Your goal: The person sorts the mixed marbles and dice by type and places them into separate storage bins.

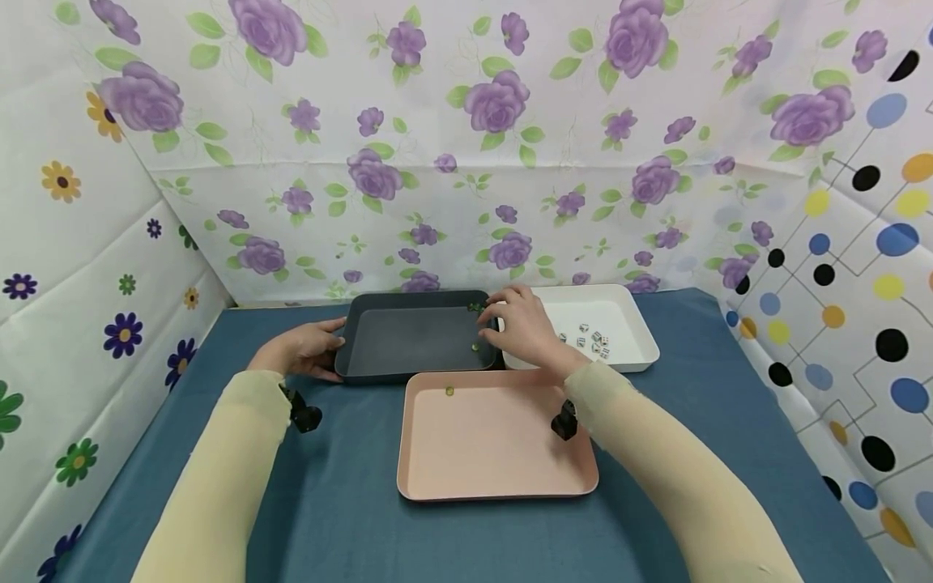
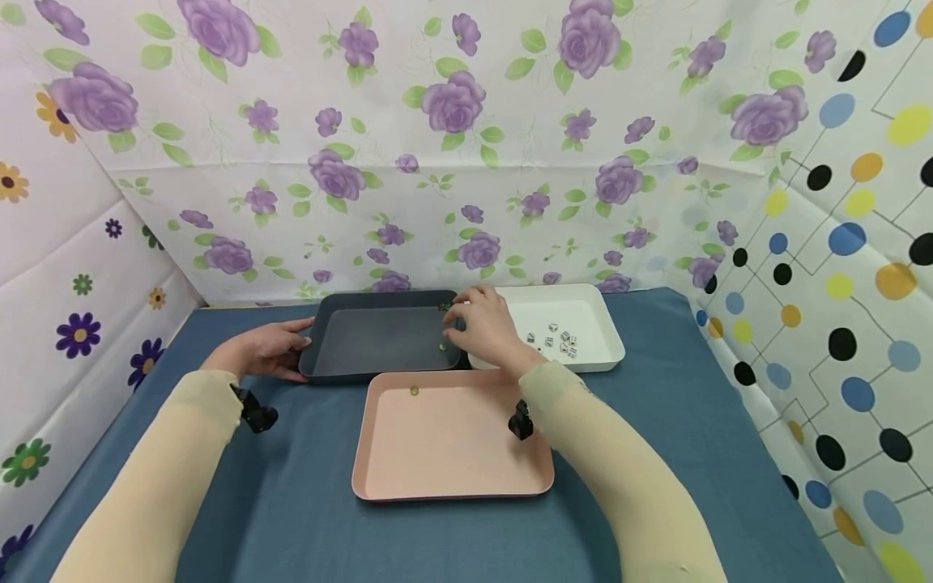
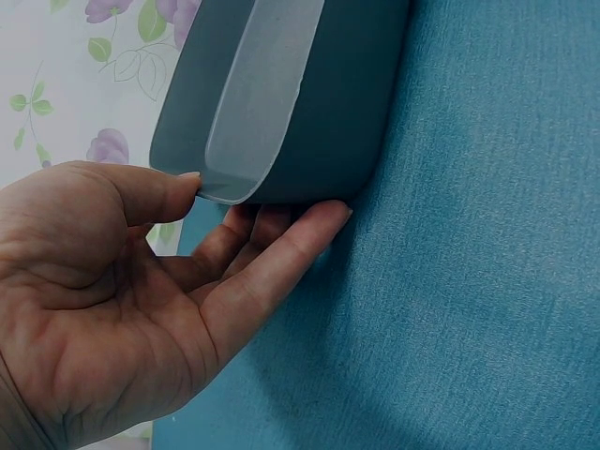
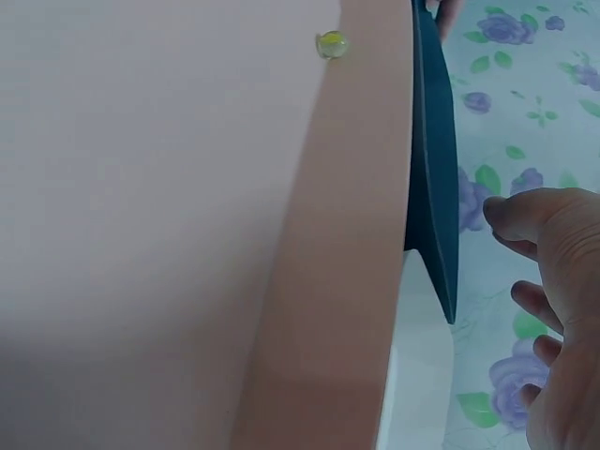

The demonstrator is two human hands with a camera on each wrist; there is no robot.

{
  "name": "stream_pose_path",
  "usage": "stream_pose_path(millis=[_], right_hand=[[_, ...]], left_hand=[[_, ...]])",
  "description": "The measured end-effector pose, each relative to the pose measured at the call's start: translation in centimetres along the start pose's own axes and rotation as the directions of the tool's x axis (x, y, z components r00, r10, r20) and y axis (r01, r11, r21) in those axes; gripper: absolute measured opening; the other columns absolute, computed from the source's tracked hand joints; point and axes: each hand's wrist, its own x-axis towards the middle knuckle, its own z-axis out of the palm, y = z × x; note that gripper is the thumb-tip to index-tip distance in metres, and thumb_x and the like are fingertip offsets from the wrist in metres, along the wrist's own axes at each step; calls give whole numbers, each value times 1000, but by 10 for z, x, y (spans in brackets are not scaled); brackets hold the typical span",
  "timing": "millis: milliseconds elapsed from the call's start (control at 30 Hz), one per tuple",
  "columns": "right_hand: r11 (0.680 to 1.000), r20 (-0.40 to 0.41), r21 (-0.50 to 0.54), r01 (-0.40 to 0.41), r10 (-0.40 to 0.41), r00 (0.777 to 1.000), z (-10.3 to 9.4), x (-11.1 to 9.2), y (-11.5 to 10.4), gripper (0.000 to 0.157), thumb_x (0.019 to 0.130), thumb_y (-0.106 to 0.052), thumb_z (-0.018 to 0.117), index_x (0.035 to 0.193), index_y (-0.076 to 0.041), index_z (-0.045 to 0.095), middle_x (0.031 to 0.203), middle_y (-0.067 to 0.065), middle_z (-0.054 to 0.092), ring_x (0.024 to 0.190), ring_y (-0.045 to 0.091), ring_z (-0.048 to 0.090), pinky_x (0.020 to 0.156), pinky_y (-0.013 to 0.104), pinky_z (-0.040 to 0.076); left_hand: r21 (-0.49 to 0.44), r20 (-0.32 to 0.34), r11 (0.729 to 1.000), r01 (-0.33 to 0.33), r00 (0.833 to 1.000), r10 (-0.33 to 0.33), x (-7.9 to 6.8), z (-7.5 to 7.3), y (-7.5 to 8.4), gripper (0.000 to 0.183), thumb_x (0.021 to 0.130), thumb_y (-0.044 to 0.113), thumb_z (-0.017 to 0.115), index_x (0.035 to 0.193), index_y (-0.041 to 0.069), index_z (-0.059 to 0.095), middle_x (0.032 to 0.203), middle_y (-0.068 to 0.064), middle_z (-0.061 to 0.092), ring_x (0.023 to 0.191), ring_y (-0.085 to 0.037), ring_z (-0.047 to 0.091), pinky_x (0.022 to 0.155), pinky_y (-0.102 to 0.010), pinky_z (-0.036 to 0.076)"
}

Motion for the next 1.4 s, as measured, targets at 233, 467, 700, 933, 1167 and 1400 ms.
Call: stream_pose_path(millis=[233,467,700,933,1167,1400], right_hand=[[999,-37,24,41,-40,999,-7,2,-2,17,95,-34,76,109,-24,80,138,4,57,137,32,37,113,56,33],[994,-73,38,101,-98,993,-14,2,-5,18,94,-33,78,109,-24,81,137,3,59,138,31,37,114,55,31],[990,-64,53,132,-128,990,-18,2,-14,14,94,-32,78,108,-27,80,137,2,59,139,30,36,118,54,27],[979,-12,80,188,-187,982,-16,-2,-29,16,95,-31,77,108,-23,80,140,4,57,140,30,35,115,53,31],[966,51,82,245,-250,967,-9,-5,-42,16,96,-34,76,108,-24,80,141,2,56,142,27,34,118,50,28],[941,78,87,326,-333,940,-2,-7,-48,9,93,-30,80,102,-26,81,139,4,57,141,30,36,117,50,31]], left_hand=[[1,-4,1000,8,1000,-8,1,0,1,64,114,12,31,165,29,-4,159,-33,26,137,-48,44,90,-57,57],[3,-7,1000,6,1000,-6,3,-1,-1,64,114,12,31,165,30,-4,159,-33,27,136,-48,46,89,-57,57],[0,-19,1000,10,1000,-10,3,-3,-1,64,114,13,31,165,31,-3,158,-33,30,134,-47,48,88,-56,58],[5,-16,1000,15,1000,-15,3,-2,-2,65,114,12,32,165,31,-3,157,-33,32,134,-47,49,89,-56,58],[12,-4,1000,10,1000,-9,3,-2,-1,66,114,12,33,165,30,-5,158,-33,29,134,-48,49,90,-56,57],[11,-3,1000,11,1000,-11,3,-1,-1,65,114,12,32,165,31,-5,160,-32,27,136,-48,46,91,-56,57]])
